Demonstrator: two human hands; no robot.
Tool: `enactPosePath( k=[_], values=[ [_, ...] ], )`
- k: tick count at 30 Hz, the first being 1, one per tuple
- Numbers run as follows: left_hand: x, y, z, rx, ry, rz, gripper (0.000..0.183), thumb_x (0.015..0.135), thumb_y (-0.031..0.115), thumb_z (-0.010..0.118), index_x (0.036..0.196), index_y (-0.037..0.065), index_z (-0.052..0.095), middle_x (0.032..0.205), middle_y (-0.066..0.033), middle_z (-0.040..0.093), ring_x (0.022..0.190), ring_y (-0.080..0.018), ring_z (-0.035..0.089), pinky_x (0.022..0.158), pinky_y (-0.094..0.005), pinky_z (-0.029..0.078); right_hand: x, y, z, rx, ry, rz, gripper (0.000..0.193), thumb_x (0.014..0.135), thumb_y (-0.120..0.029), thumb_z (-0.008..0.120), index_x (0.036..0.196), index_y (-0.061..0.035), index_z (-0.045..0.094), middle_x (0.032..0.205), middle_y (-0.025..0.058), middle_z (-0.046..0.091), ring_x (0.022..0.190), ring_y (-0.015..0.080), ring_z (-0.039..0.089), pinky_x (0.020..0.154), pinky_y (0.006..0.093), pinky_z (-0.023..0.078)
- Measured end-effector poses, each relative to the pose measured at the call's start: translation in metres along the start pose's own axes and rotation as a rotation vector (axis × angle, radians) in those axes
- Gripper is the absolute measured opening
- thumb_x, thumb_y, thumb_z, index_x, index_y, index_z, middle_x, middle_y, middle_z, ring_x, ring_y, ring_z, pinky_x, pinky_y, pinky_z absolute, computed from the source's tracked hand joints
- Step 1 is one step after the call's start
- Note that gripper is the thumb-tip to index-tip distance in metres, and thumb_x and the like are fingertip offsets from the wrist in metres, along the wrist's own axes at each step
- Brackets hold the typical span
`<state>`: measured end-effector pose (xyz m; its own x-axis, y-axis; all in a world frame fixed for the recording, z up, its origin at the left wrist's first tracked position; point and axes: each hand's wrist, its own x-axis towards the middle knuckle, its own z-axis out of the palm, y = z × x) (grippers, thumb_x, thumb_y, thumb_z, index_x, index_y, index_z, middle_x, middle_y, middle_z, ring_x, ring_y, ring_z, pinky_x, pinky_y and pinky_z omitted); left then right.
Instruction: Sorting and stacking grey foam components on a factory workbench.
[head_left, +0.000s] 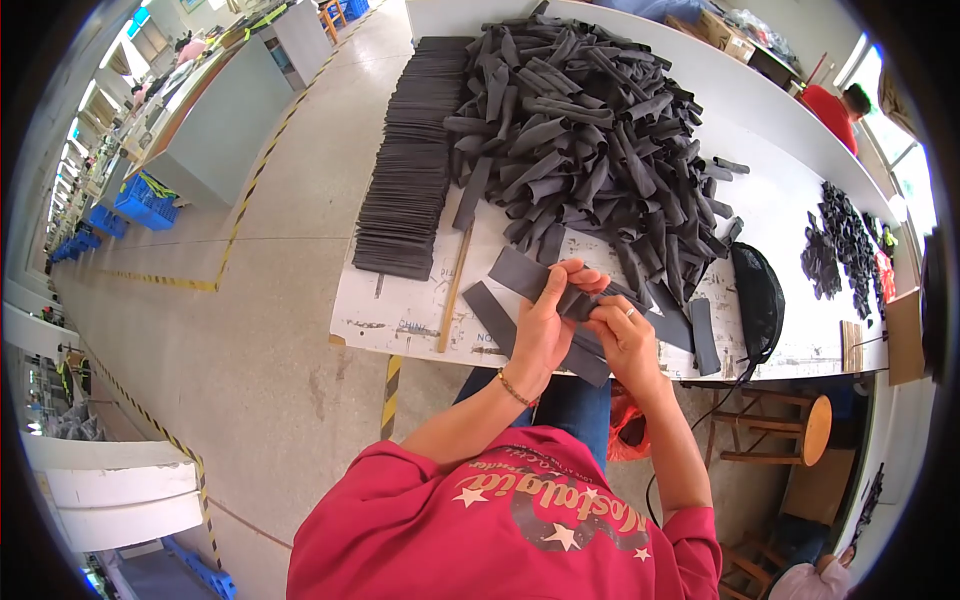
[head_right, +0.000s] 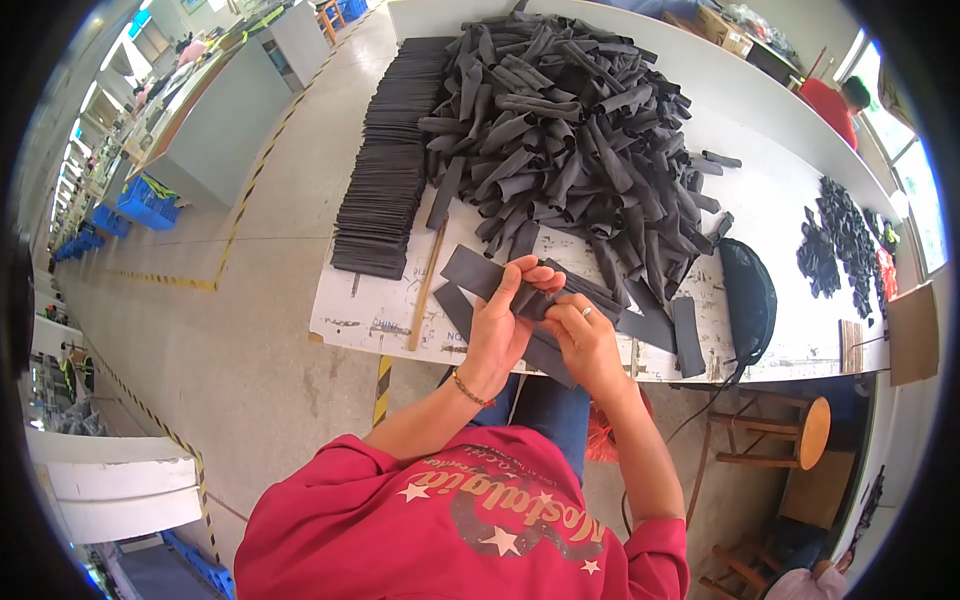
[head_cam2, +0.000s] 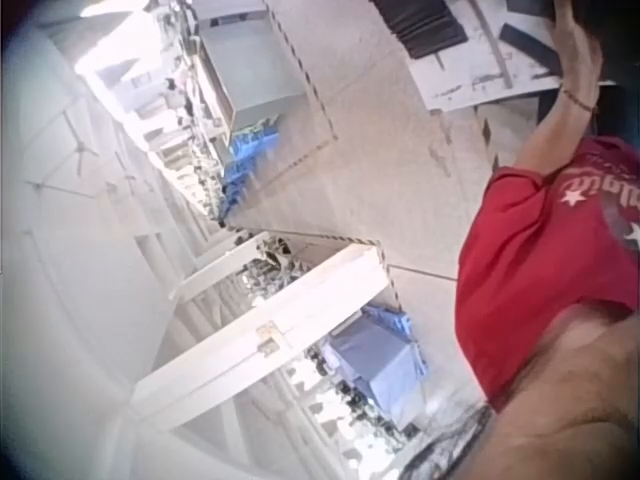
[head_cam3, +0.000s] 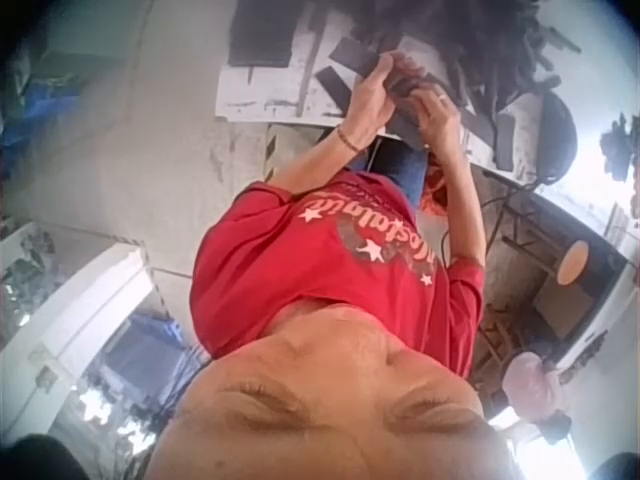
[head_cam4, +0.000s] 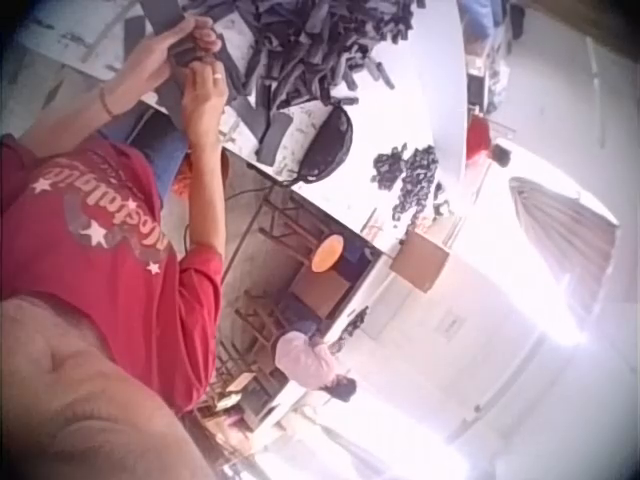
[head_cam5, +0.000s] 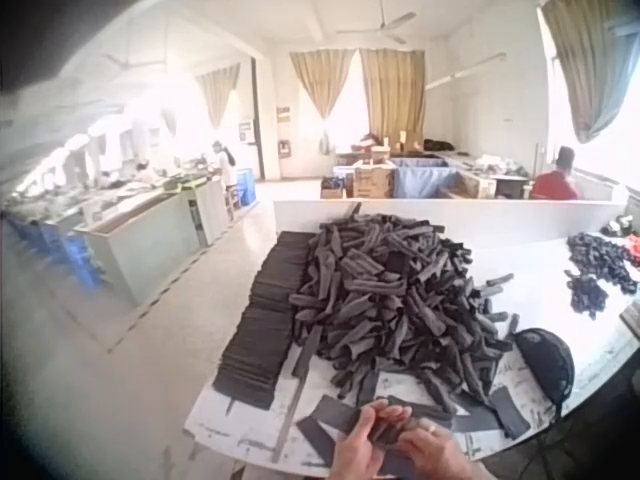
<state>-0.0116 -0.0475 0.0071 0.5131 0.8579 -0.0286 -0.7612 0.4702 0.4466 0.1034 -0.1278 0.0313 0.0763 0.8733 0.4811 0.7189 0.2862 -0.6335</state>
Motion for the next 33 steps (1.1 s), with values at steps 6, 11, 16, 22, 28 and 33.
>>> enactPosePath(
  k=[6,11,16,22,28,33],
  values=[
    [0.002,0.006,0.000,0.045,0.000,0.017,0.037,0.101,0.030,0.049,0.119,-0.002,0.054,0.104,-0.0149,0.067,0.104,-0.0311,0.064,0.094,-0.0416,0.051,0.001,-0.005,0.005,0.031,0.007,0.052,0.016,0.079,0.003,0.069,0.092,0.0011,0.060,0.097,0.0144,0.062,0.080,0.0302,0.062,0.069,0.0356,0.051],
    [0.007,0.012,0.002,0.107,-0.018,0.082,0.040,0.103,0.032,0.044,0.122,-0.003,0.052,0.112,-0.0188,0.065,0.112,-0.0334,0.060,0.100,-0.0445,0.046,0.009,-0.014,0.039,0.373,0.291,0.410,0.015,0.079,-0.003,0.074,0.086,0.0022,0.063,0.101,0.0097,0.060,0.083,0.0159,0.059,0.073,0.0273,0.048],
    [0.009,0.025,-0.001,0.038,-0.120,0.111,0.039,0.103,0.029,0.042,0.122,-0.003,0.052,0.116,-0.0200,0.064,0.118,-0.0346,0.057,0.108,-0.0458,0.040,-0.012,-0.020,0.030,0.731,0.403,0.538,0.006,0.085,-0.001,0.069,0.083,-0.0002,0.064,0.111,0.0044,0.052,0.087,0.0075,0.053,0.075,0.0218,0.046],
    [0.007,0.029,-0.001,0.056,-0.175,0.063,0.035,0.102,0.028,0.046,0.118,-0.002,0.058,0.114,-0.0197,0.066,0.122,-0.0346,0.054,0.111,-0.0453,0.037,0.011,-0.028,0.026,0.766,0.309,0.658,0.016,0.094,-0.016,0.063,0.091,-0.0004,0.065,0.080,-0.0003,0.061,0.071,0.0078,0.055,0.068,0.0235,0.047],
    [0.006,0.022,-0.004,0.137,-0.170,0.039,0.036,0.101,0.028,0.048,0.119,-0.002,0.057,0.113,-0.0199,0.066,0.122,-0.0349,0.054,0.111,-0.0446,0.037,-0.003,-0.015,0.025,0.809,0.401,0.703,0.016,0.092,-0.015,0.064,0.092,0.0003,0.067,0.077,0.0007,0.062,0.068,0.0082,0.055,0.063,0.0219,0.043],
    [0.010,0.029,-0.005,0.079,-0.152,0.083,0.035,0.101,0.027,0.049,0.119,-0.002,0.057,0.114,-0.0201,0.065,0.123,-0.0353,0.054,0.111,-0.0452,0.036,0.006,-0.042,0.030,0.983,0.395,0.758,0.013,0.092,-0.011,0.064,0.096,0.0013,0.063,0.079,0.0043,0.065,0.075,0.0109,0.062,0.068,0.0238,0.049]
  ],
)
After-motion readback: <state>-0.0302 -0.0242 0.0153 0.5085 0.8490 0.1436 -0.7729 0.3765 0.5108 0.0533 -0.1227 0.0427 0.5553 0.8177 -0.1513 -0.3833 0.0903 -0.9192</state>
